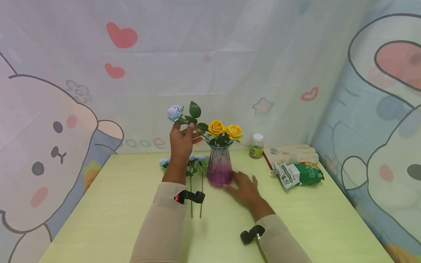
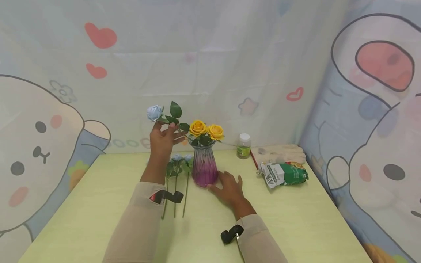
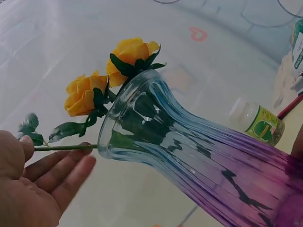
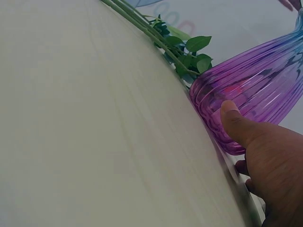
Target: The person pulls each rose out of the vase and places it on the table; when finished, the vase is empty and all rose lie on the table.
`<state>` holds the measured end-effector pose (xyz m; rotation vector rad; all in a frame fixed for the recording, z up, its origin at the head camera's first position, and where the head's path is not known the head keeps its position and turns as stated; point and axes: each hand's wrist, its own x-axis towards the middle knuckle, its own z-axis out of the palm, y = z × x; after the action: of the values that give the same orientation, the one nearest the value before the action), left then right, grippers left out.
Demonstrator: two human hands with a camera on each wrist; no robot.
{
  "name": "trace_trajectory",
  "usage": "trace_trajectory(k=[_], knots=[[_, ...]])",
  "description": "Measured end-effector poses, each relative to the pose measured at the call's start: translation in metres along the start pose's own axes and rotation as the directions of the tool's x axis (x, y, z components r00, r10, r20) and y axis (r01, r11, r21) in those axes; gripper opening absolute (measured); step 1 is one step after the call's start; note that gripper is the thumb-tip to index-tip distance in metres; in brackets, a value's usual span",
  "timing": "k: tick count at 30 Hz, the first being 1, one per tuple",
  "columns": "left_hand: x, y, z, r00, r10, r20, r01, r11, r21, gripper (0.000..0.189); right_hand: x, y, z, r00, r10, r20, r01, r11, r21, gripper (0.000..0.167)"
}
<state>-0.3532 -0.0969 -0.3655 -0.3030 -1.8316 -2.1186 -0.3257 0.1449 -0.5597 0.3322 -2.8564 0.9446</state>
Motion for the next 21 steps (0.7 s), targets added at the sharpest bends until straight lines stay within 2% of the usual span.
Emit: trace_trajectory(k=[3, 6, 8, 11, 15, 19, 21], knots=[[-0.002, -0.002, 0.000, 1.000, 0.006, 0.028, -0.006, 1.000, -0.018, 0.035, 0.000, 0.000, 0.000, 1.000, -0.004, -0.007, 0.004, 1.000, -0.001, 0.077], [-0.003, -0.004, 0.003, 1.000, 0.019, -0.019, -0.020, 0.999, -0.036, 0.034, 0.000, 0.000, 0.001, 1.000, -0.005, -0.009, 0.005, 1.000, 0.004, 0.077], [-0.005, -0.006, 0.006, 0.998, 0.002, -0.063, -0.008, 0.996, -0.091, 0.028, 0.000, 0.001, 0.001, 1.000, -0.005, -0.007, 0.005, 1.000, 0.004, 0.077], [-0.007, -0.008, 0.009, 0.994, -0.055, -0.098, 0.029, 0.969, -0.245, 0.017, 0.001, 0.002, 0.000, 1.000, -0.005, -0.001, 0.005, 1.000, 0.002, 0.077], [-0.010, -0.011, 0.007, 0.992, -0.096, -0.085, 0.062, 0.938, -0.340, 0.006, 0.000, 0.003, 0.001, 1.000, -0.006, 0.006, 0.006, 1.000, 0.007, 0.078], [-0.012, -0.016, 0.006, 0.992, -0.098, -0.075, 0.068, 0.941, -0.330, 0.015, 0.000, 0.002, 0.001, 1.000, -0.005, 0.002, 0.005, 1.000, 0.004, 0.077], [-0.012, -0.019, 0.006, 0.994, -0.083, -0.073, 0.053, 0.940, -0.336, 0.013, 0.000, 0.002, 0.001, 1.000, -0.001, 0.004, 0.001, 1.000, 0.008, 0.077]])
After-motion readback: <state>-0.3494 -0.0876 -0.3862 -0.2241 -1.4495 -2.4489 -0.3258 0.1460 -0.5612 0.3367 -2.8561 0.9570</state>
